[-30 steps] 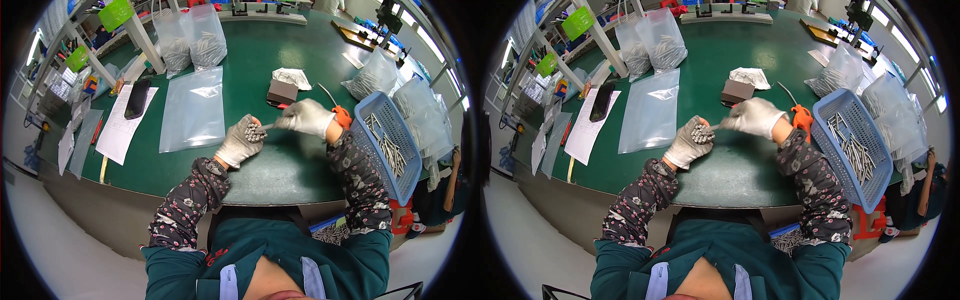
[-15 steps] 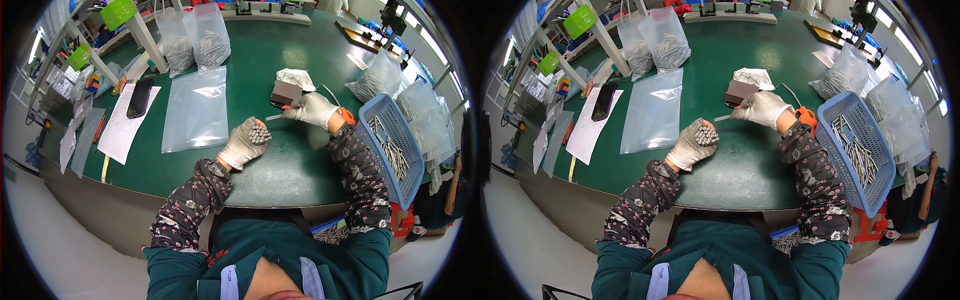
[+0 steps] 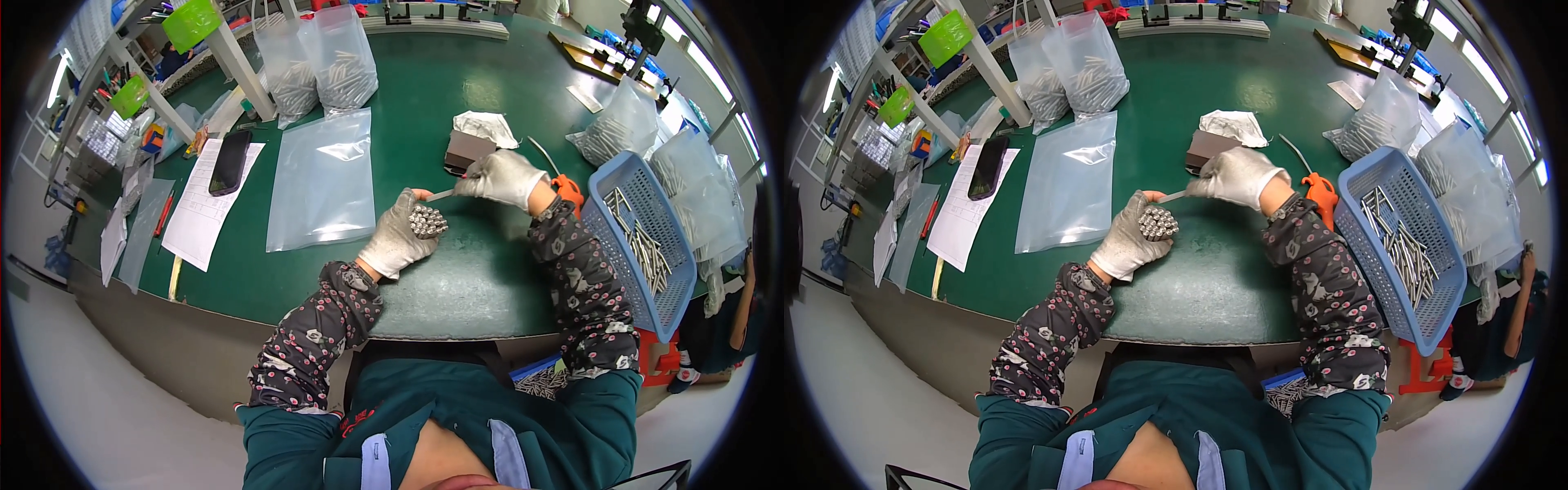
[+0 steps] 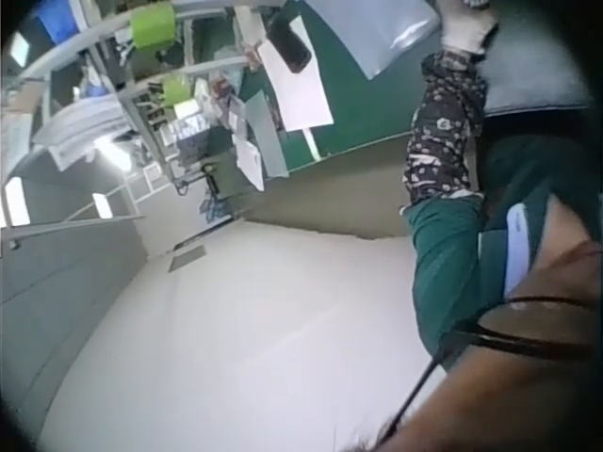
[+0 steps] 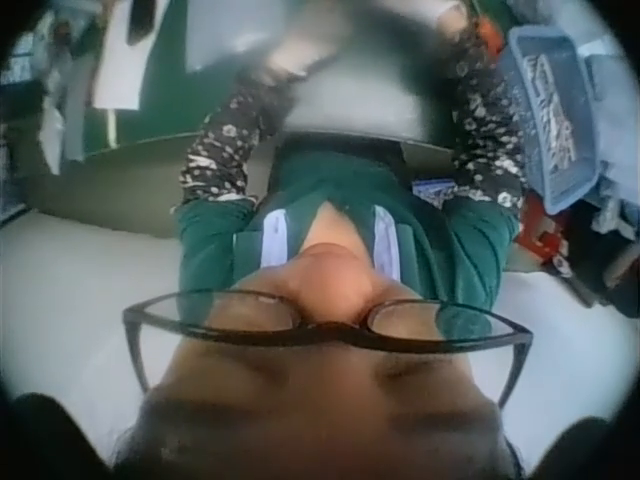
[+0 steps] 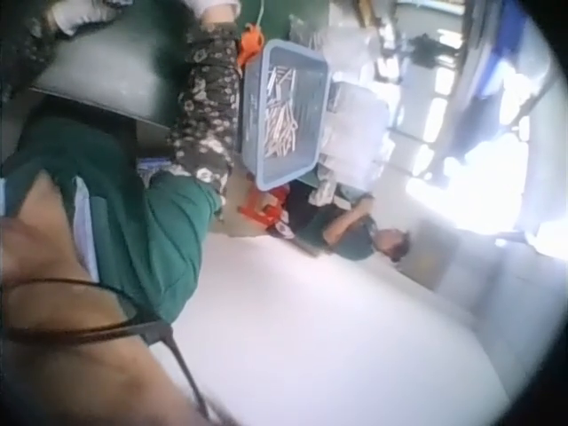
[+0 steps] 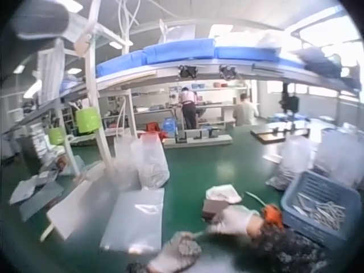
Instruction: Organizing, cleaning with air, and packaging small metal pins at a factory workbench.
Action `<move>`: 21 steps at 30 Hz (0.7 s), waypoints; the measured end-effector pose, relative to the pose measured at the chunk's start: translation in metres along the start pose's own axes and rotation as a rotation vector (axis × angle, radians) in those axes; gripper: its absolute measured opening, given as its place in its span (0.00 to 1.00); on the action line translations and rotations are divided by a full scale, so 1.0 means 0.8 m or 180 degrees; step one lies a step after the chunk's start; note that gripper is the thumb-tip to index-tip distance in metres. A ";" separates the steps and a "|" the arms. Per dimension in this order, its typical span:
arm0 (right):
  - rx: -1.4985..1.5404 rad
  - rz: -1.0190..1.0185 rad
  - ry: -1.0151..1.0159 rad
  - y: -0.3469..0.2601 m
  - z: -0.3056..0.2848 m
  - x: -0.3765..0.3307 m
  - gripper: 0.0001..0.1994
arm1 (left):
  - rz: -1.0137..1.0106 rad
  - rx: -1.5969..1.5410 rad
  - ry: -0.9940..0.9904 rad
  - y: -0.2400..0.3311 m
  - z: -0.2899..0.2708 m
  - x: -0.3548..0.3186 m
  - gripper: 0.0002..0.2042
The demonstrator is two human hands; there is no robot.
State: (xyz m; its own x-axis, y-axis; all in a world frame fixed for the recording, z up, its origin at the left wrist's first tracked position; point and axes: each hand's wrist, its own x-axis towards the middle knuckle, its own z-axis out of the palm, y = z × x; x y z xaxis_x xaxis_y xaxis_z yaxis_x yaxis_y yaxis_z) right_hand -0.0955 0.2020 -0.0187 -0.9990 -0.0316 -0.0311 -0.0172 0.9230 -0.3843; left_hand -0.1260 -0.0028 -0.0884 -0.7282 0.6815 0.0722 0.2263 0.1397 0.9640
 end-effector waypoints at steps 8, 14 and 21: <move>-0.0203 0.0047 -0.0043 0.012 -0.006 -0.003 0.23 | 0.0055 0.0141 -0.0092 0.002 0.000 0.001 0.28; 0.0136 -0.0167 -0.0147 -0.007 0.009 -0.005 0.17 | 0.0232 0.0286 0.0027 0.004 0.000 -0.004 0.29; 0.0361 -0.0409 -0.0065 -0.012 0.018 -0.002 0.21 | 0.0288 0.0153 0.0083 0.005 0.001 -0.003 0.29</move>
State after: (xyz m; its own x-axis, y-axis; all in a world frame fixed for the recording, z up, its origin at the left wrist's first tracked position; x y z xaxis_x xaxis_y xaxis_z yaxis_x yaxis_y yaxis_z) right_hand -0.0932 0.1875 -0.0279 -0.9878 -0.1554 0.0066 -0.1388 0.8617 -0.4880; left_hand -0.1231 -0.0036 -0.0852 -0.7198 0.6741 0.1658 0.3224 0.1131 0.9398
